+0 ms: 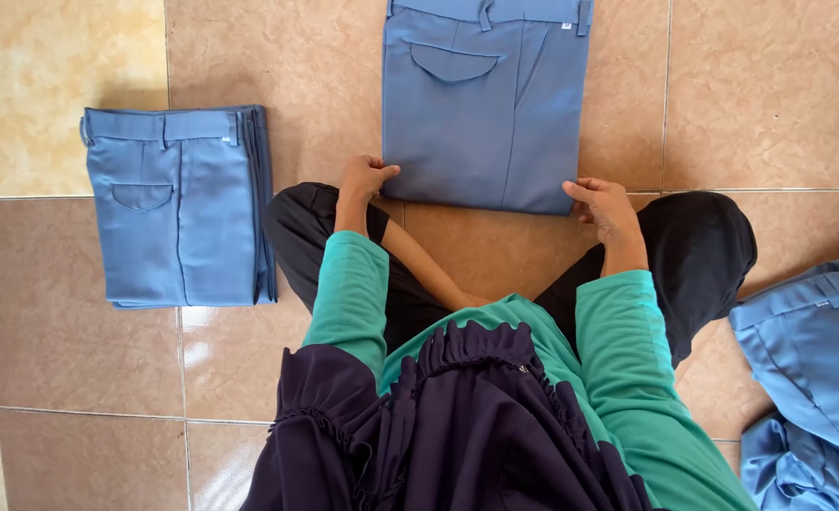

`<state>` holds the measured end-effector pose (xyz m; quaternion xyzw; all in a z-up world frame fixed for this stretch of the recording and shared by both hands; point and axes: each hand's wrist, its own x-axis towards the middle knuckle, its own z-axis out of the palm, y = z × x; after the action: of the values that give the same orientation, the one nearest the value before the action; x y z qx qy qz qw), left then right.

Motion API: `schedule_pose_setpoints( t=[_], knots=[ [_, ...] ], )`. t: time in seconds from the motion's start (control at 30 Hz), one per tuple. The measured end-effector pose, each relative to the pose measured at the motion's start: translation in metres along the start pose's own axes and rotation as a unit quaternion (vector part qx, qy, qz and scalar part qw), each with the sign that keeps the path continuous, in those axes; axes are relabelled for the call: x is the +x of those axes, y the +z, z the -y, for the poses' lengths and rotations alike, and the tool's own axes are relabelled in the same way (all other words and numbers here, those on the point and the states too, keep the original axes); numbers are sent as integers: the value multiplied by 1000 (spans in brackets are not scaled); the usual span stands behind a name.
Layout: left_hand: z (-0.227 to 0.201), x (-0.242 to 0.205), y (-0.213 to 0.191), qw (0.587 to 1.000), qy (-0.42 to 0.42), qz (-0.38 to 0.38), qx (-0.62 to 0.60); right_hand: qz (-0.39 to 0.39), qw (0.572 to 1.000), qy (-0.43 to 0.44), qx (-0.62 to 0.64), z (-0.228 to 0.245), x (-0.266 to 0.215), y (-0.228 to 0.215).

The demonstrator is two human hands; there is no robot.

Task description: The person is folding blue trousers into a rectangular shape and stacking them on the floor.

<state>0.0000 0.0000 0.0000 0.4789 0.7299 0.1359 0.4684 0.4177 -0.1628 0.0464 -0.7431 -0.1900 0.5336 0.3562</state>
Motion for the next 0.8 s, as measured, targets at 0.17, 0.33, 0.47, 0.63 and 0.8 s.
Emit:
schedule_pose_setpoints(
  t=[0.17, 0.33, 0.47, 0.63, 0.8],
  knots=[
    [11, 14, 7, 999, -12, 1, -46, 36, 998, -9, 47, 7, -5, 8],
    [-18, -14, -5, 987, -78, 45, -134, 53, 996, -16, 76, 12, -13, 11],
    [-22, -16, -8, 990, -79, 65, -92, 39, 997, -27, 63, 15, -9, 7],
    [-9, -3, 2, 993, -79, 53, -70, 0, 997, -23, 68, 3, 0, 1],
    [-22, -18, -2, 996, -43, 63, -41, -41, 996, 26, 77, 8, -2, 0]
  ],
)
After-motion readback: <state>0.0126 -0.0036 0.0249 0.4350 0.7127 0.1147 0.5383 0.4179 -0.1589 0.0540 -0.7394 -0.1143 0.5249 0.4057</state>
